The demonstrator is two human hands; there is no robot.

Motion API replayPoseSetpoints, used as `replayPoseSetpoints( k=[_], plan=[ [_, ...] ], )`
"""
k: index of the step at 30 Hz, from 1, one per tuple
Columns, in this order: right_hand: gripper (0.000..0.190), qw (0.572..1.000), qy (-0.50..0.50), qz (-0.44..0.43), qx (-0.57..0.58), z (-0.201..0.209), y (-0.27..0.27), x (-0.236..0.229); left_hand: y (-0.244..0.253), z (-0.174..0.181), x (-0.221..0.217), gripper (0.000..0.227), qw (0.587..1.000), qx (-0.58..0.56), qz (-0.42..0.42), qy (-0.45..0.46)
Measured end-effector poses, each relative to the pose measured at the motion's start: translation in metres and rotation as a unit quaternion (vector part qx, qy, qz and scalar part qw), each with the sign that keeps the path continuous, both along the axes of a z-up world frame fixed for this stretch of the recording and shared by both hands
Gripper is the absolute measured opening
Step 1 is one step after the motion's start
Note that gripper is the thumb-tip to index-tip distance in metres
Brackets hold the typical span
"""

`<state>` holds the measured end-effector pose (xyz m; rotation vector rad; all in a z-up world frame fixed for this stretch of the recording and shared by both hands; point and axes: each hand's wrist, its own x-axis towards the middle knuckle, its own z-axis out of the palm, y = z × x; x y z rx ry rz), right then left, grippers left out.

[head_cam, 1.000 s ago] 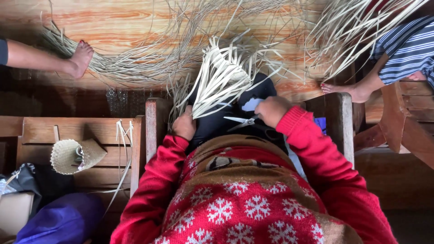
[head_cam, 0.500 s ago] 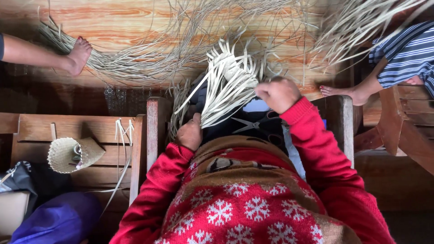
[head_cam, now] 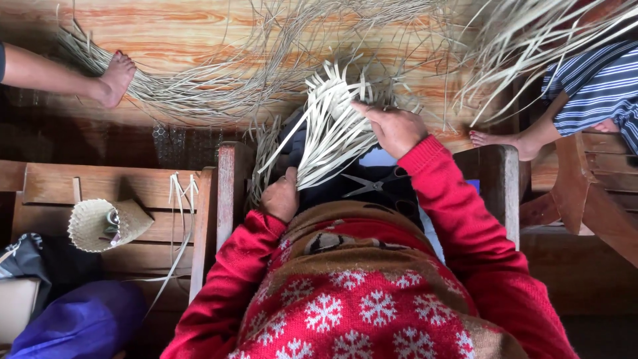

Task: Weaving and trimming natural fiber strips to create a handcrafted item.

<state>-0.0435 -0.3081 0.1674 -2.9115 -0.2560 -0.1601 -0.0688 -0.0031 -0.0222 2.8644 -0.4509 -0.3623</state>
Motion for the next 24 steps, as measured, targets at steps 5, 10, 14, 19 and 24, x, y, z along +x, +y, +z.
replayPoseSetpoints(
  k=[5, 10, 14, 19, 24],
  plan=[
    [0.048, 0.998, 0.019, -0.012, 0.055, -0.003, -0.003, 0.004, -0.002, 0.006, 0.0, 0.019, 1.0, 0.016, 0.004, -0.014],
    [0.033, 0.99, -0.017, -0.041, 0.133, 0.009, -0.001, 0.018, -0.002, 0.008, -0.001, 0.017, 1.0, 0.016, 0.001, -0.018],
    [0.035, 0.988, -0.05, -0.028, 0.145, 0.021, -0.002, 0.034, -0.001, 0.012, -0.002, 0.018, 1.0, 0.008, -0.005, -0.016],
    [0.038, 0.988, -0.044, -0.02, 0.146, 0.021, -0.003, 0.046, -0.002, 0.015, -0.001, 0.018, 1.0, 0.006, 0.001, -0.002],
    [0.037, 0.987, -0.022, -0.019, 0.159, 0.021, -0.001, 0.047, -0.002, 0.021, -0.002, 0.02, 1.0, -0.005, 0.005, 0.011]
  ],
)
